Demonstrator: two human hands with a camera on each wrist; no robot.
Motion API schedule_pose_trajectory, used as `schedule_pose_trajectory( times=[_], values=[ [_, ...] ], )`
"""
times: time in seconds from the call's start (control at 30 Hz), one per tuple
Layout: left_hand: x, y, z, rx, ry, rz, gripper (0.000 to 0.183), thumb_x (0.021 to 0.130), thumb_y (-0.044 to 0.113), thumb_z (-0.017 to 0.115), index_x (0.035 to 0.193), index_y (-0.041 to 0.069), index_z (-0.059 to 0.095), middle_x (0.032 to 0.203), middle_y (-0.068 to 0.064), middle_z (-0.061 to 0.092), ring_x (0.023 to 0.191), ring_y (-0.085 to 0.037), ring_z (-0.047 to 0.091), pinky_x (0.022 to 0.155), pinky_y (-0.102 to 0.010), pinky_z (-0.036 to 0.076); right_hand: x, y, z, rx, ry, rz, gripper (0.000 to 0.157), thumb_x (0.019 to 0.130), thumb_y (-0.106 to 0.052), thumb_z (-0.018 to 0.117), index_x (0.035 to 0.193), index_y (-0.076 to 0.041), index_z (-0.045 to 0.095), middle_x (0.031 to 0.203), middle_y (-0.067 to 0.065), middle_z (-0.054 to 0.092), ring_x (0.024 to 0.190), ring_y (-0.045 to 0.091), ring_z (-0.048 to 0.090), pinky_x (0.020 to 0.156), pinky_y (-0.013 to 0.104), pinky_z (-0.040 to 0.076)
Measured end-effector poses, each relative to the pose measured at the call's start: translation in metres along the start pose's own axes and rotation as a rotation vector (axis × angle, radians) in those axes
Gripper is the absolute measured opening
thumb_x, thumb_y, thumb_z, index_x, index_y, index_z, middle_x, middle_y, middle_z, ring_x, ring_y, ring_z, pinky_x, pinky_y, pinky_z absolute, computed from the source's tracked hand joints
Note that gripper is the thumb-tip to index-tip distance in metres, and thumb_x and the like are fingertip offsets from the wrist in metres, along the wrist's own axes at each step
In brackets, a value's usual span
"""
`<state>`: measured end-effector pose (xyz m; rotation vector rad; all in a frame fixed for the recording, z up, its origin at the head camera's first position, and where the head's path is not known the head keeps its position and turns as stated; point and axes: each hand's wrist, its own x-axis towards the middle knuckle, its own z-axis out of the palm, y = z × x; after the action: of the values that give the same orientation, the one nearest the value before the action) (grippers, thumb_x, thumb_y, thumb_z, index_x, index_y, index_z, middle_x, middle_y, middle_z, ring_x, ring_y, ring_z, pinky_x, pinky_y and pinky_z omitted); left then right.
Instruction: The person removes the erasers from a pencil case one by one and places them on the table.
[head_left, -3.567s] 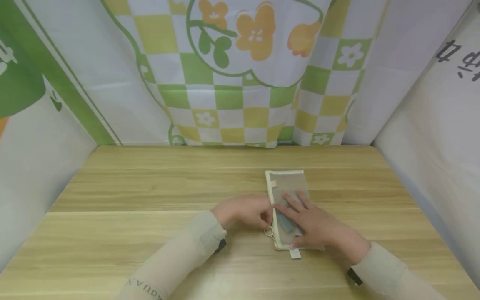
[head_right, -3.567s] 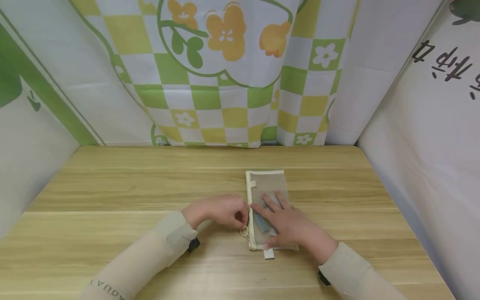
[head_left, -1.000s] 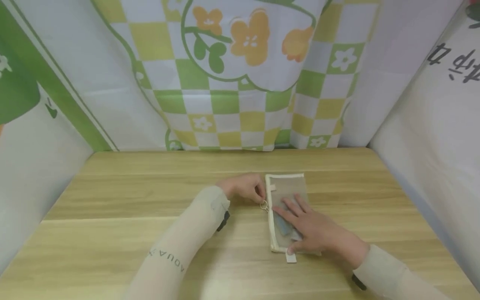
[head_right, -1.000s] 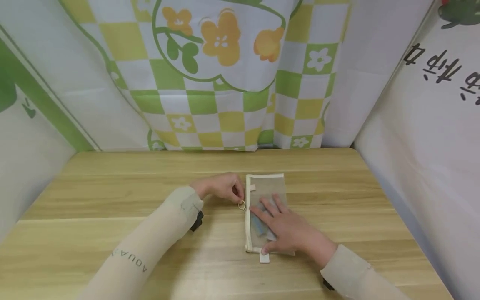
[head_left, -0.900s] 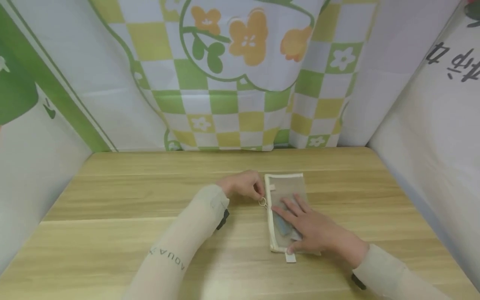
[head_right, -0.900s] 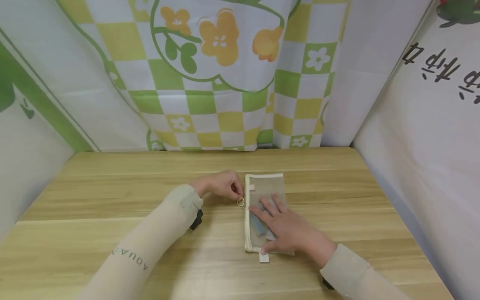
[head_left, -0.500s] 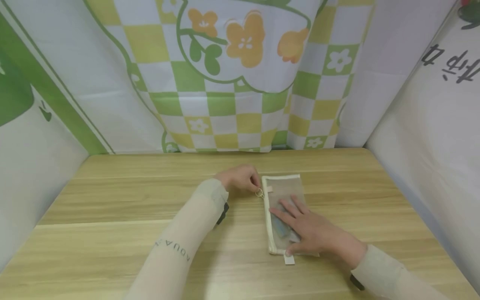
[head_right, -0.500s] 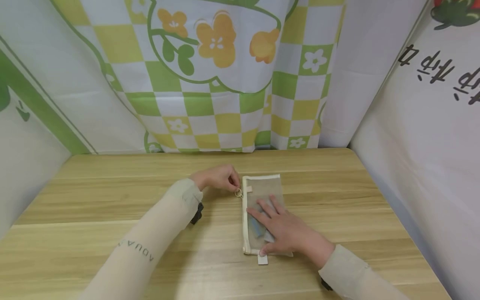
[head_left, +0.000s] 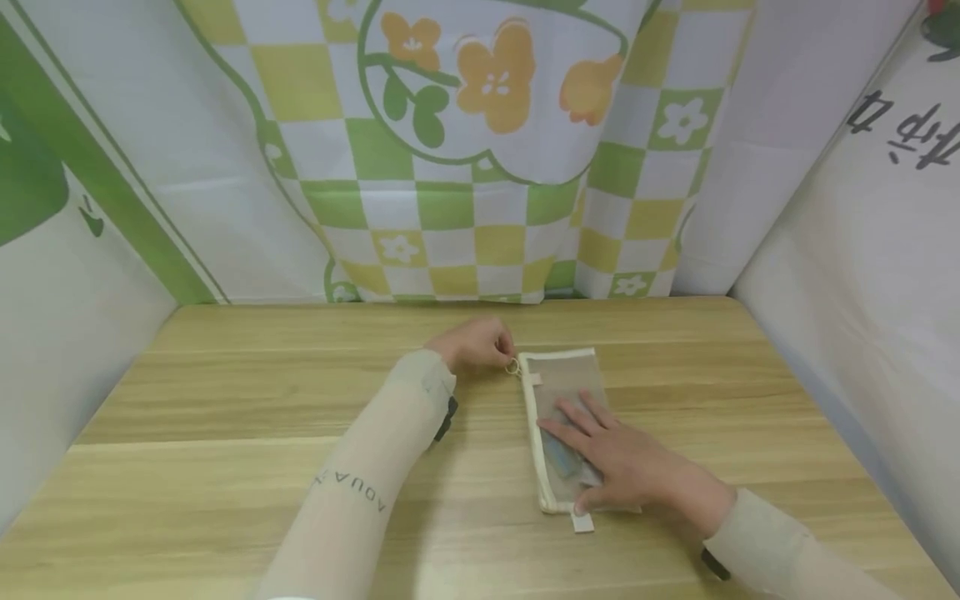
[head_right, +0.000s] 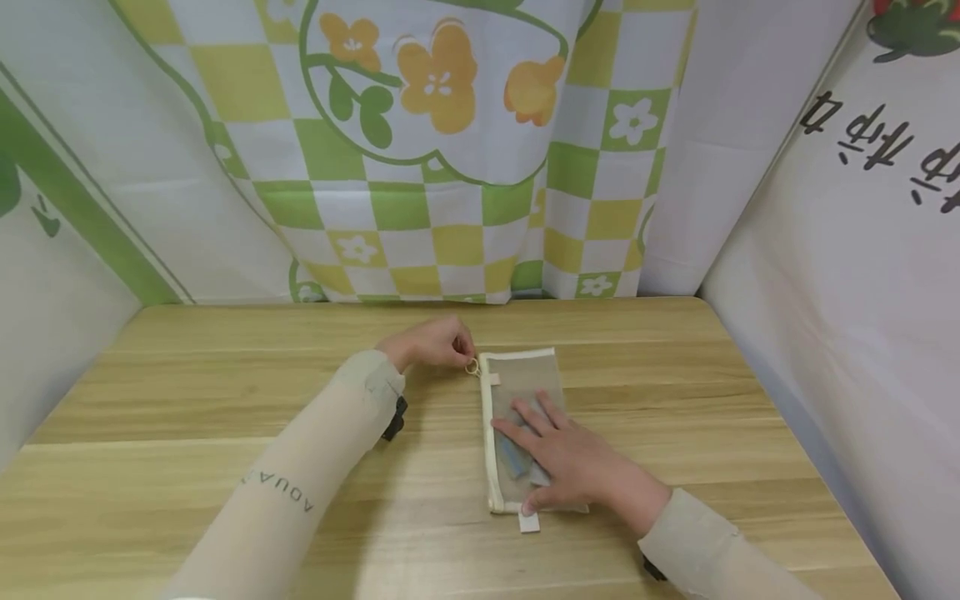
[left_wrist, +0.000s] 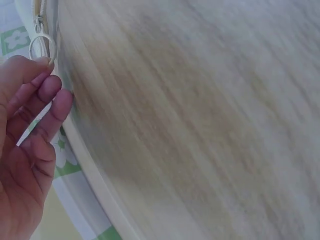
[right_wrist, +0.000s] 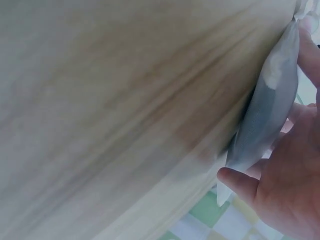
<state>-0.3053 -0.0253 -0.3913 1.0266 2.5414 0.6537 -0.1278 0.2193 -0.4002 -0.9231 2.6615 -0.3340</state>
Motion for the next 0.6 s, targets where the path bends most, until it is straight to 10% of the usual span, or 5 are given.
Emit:
schedule_pose_trajectory(
  times=[0.6],
  values=[
    [-0.0032, 0.0055, -0.0054, 0.160, 0.122, -0.182, 0.015, 0.087, 0.030, 0.073, 0.075, 0.020, 0.070, 0.085, 0.005, 0.068, 0.076, -0.015, 0.058, 0.071, -0.032, 0.049, -0.0012, -0.0034, -0.0030, -0.002, 0.002, -0.004, 0.107, 0.073, -0.055, 0.078, 0.158, -0.019, 0.024, 0.164, 0.023, 0.015, 0.149, 0.054, 0.006, 0.108, 0.068, 0.035]
  ],
)
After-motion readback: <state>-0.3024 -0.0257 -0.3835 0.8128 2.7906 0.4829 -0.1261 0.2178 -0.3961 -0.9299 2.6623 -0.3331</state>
